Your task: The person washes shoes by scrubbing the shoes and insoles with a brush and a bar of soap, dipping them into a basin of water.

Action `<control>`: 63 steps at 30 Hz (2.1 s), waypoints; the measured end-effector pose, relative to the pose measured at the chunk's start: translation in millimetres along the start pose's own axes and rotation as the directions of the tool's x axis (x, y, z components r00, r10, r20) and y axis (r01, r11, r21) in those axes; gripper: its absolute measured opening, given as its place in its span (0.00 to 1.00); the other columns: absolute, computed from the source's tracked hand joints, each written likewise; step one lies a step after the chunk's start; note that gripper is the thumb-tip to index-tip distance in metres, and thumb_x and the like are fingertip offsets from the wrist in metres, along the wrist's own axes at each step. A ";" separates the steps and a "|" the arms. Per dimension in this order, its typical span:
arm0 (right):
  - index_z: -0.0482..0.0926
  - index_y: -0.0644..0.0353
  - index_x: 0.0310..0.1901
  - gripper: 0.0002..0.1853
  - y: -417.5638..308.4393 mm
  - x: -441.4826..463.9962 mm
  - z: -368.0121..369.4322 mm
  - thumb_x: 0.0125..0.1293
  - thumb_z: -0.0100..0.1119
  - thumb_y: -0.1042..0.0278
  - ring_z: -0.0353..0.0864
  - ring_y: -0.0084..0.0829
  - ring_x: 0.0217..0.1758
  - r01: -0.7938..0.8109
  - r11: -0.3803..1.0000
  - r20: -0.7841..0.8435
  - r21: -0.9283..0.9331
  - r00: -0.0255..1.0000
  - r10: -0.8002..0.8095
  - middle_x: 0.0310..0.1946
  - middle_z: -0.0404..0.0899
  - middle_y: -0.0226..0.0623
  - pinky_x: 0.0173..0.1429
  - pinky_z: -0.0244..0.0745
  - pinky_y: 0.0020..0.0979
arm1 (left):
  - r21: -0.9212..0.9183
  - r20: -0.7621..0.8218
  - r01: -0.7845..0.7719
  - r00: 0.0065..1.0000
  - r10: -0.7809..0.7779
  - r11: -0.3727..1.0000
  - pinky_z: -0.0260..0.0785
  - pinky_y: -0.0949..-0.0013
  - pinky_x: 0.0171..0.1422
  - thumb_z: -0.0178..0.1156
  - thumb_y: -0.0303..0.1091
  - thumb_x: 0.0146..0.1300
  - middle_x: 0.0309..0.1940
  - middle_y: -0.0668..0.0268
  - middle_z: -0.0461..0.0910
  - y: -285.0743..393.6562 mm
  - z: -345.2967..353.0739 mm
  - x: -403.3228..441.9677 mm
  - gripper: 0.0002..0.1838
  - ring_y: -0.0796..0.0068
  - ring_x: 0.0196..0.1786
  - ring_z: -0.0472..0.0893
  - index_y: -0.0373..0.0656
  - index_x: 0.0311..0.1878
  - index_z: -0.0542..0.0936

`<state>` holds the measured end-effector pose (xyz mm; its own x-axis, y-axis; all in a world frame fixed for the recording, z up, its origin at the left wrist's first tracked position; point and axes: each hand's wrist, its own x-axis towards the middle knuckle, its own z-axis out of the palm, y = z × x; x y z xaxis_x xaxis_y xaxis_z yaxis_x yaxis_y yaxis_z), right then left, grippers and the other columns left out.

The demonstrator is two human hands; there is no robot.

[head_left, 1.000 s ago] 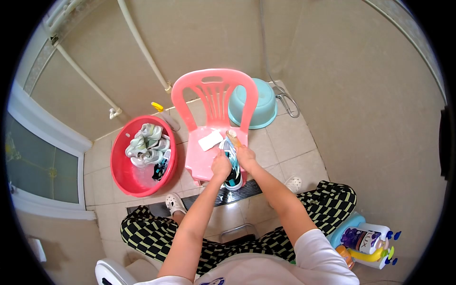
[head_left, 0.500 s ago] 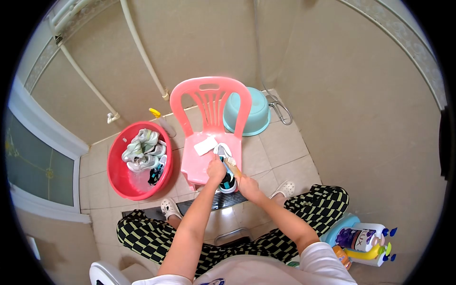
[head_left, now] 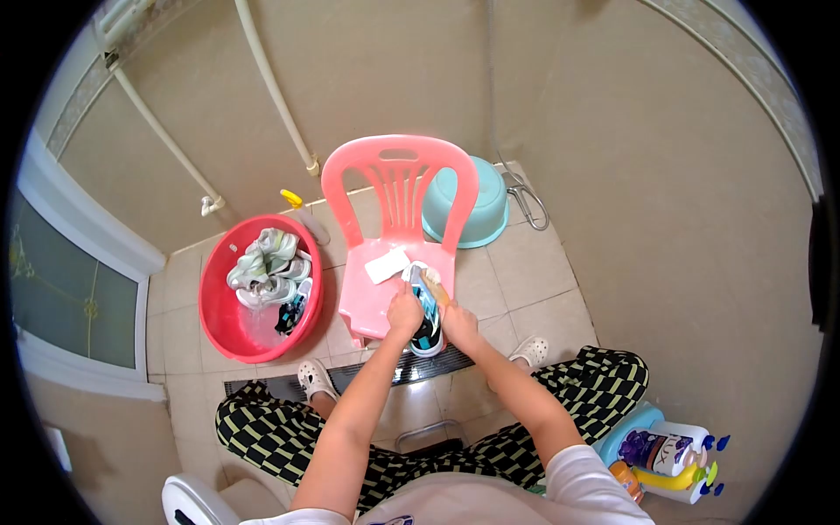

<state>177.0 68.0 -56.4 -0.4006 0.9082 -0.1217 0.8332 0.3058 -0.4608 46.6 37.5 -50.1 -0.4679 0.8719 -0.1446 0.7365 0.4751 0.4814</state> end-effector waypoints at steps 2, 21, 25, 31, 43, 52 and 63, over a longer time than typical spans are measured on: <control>0.73 0.68 0.34 0.23 -1.5 19.8 -1.0 0.65 0.38 0.52 0.78 0.51 0.32 0.015 1.000 0.001 0.013 1.000 -0.015 0.26 0.77 0.54 0.36 0.72 0.46 | -0.004 -0.056 -0.039 0.998 0.039 0.999 0.69 0.56 0.47 0.46 0.30 0.53 0.51 0.50 0.70 0.3 1.1 2.2 0.24 0.51 0.44 0.75 0.33 0.55 0.65; 0.76 0.69 0.35 0.27 -11.9 43.1 -27.6 0.66 0.33 0.51 0.75 0.55 0.40 -0.068 0.992 0.129 0.111 0.990 0.053 0.34 0.76 0.58 0.45 0.70 0.45 | -0.049 0.049 -0.030 0.998 0.032 0.998 0.68 0.54 0.48 0.50 0.38 0.55 0.51 0.46 0.66 10.0 -20.3 1.3 0.27 0.49 0.46 0.73 0.32 0.56 0.63; 0.77 0.67 0.36 0.26 9.8 49.8 -9.9 0.66 0.34 0.50 0.76 0.52 0.41 -0.107 0.986 0.127 0.127 0.988 0.091 0.34 0.77 0.56 0.45 0.70 0.45 | 0.190 0.153 0.012 0.987 -0.042 0.982 0.65 0.55 0.53 0.62 0.60 0.40 0.54 0.46 0.62 45.3 -51.5 -27.4 0.52 0.50 0.57 0.64 0.37 0.63 0.52; 0.77 0.67 0.38 0.28 -0.2 40.4 -26.1 0.64 0.35 0.47 0.75 0.53 0.43 -0.211 0.961 0.135 0.182 0.973 0.188 0.36 0.76 0.58 0.47 0.69 0.46 | 0.262 0.224 0.086 0.963 -0.147 0.961 0.65 0.55 0.52 0.69 0.55 0.34 0.53 0.46 0.61 58.4 -46.9 -31.5 0.55 0.52 0.58 0.61 0.37 0.62 0.52; 0.76 0.66 0.37 0.28 -17.0 21.9 -38.8 0.58 0.44 0.42 0.76 0.55 0.39 -0.133 0.956 0.002 0.263 0.991 0.137 0.31 0.76 0.59 0.43 0.70 0.47 | -0.059 0.082 0.213 0.975 -0.208 0.975 0.68 0.59 0.50 0.61 0.40 0.42 0.43 0.52 0.75 5.4 -39.9 -17.4 0.27 0.55 0.47 0.75 0.38 0.47 0.70; 0.75 0.68 0.37 0.25 -36.3 -7.9 -31.8 0.65 0.34 0.52 0.76 0.56 0.38 -0.054 0.975 0.059 0.216 0.997 0.042 0.32 0.76 0.60 0.44 0.70 0.47 | -0.419 -0.066 0.149 0.979 -0.193 0.896 0.67 0.61 0.48 0.62 0.42 0.46 0.37 0.53 0.77 -21.3 -24.5 -18.3 0.23 0.55 0.43 0.76 0.38 0.42 0.72; 0.73 0.73 0.29 0.27 -3.4 -97.0 -28.2 0.66 0.34 0.53 0.76 0.58 0.30 -0.001 0.980 0.145 0.197 0.989 -0.028 0.23 0.74 0.63 0.37 0.72 0.50 | -0.424 -0.121 0.120 0.975 -0.187 0.898 0.67 0.60 0.46 0.60 0.44 0.47 0.33 0.53 0.78 -15.2 -8.5 -15.1 0.21 0.54 0.40 0.77 0.38 0.40 0.74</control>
<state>223.8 -13.0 -18.2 -0.4749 0.8480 -0.2352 0.7422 0.2424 -0.6248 38.3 16.1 -47.9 -0.6532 0.7465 -0.1265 0.3977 0.4805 0.7816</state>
